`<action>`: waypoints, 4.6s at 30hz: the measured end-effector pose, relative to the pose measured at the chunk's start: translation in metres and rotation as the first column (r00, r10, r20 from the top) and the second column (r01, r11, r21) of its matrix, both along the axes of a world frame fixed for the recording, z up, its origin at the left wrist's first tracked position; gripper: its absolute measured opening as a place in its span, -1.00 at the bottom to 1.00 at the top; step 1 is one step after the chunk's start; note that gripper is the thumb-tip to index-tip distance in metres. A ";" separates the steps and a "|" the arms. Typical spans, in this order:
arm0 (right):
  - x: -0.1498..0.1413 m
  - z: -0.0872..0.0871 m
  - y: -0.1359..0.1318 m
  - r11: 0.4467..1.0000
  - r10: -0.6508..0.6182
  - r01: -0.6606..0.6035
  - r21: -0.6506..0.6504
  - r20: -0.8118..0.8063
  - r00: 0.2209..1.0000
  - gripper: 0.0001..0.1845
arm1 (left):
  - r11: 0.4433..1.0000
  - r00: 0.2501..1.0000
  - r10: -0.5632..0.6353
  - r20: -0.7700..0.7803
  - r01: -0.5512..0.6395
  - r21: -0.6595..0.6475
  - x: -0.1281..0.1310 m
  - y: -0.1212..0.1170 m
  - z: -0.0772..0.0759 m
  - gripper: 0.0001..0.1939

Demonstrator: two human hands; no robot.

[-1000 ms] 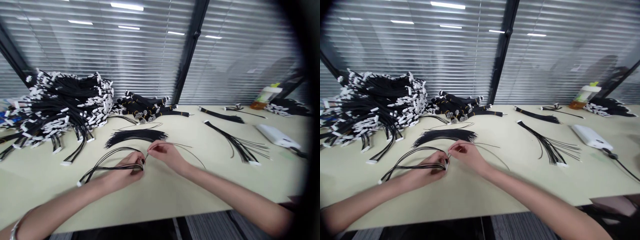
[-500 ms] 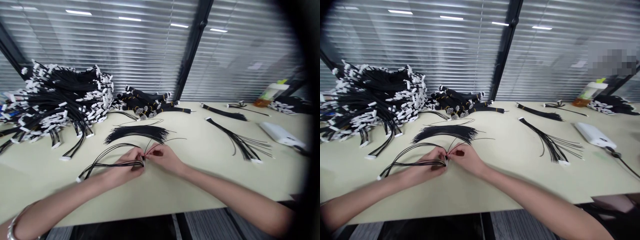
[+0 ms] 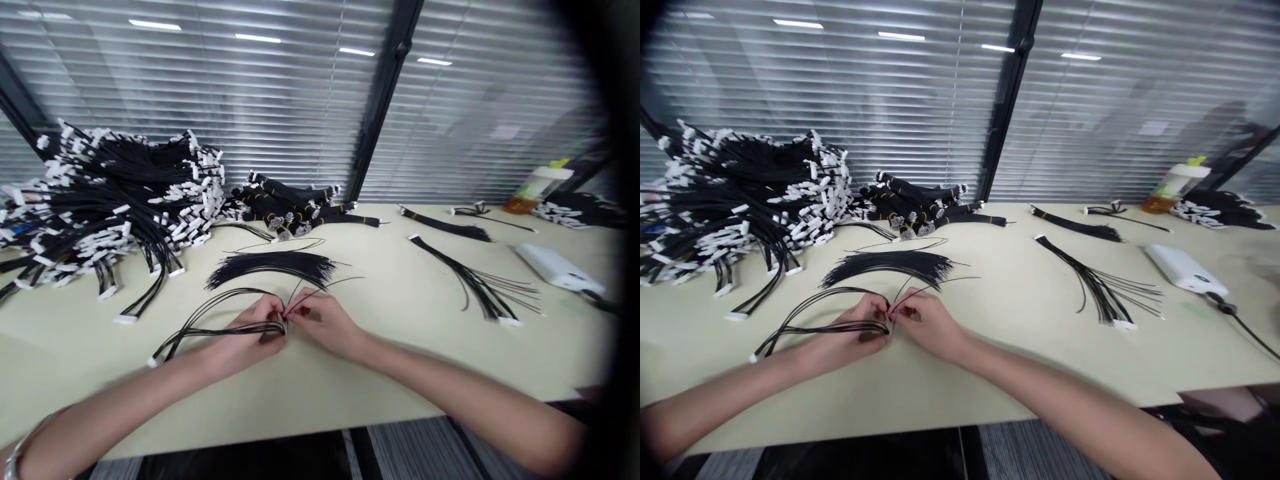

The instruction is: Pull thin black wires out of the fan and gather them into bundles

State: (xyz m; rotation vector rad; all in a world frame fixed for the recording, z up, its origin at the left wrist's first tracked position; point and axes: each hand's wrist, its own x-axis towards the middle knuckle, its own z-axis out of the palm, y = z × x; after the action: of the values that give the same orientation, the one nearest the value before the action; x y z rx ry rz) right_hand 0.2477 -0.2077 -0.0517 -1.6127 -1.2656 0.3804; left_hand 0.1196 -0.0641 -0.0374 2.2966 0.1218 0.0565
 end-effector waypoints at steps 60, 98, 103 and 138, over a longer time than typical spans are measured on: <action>0.151 0.065 0.046 0.842 -0.194 0.452 -0.293 0.618 0.762 -0.75 | 0.927 0.949 -0.276 0.151 0.222 0.302 -0.005 0.011 -0.001 -0.90; -0.003 0.006 -0.007 0.999 -0.016 0.011 0.040 0.119 0.993 -0.94 | 0.937 0.943 -0.283 0.178 0.231 0.263 -0.002 0.013 -0.004 -0.90; -0.005 0.006 -0.005 0.998 -0.040 0.035 0.044 0.116 0.992 -0.96 | 0.936 0.948 -0.274 0.165 0.223 0.274 -0.002 0.014 -0.006 -0.89; -0.010 0.014 -0.004 0.994 0.031 -0.018 -0.107 0.121 0.992 -0.90 | 0.936 0.959 -0.236 0.159 0.180 0.302 -0.004 0.012 -0.009 -0.88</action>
State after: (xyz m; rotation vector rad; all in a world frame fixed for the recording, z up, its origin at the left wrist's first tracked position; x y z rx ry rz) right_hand 0.2378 -0.2118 -0.0378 -1.7335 -1.3788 0.3733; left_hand 0.1155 -0.0519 -0.0464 2.5632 -0.2477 0.1984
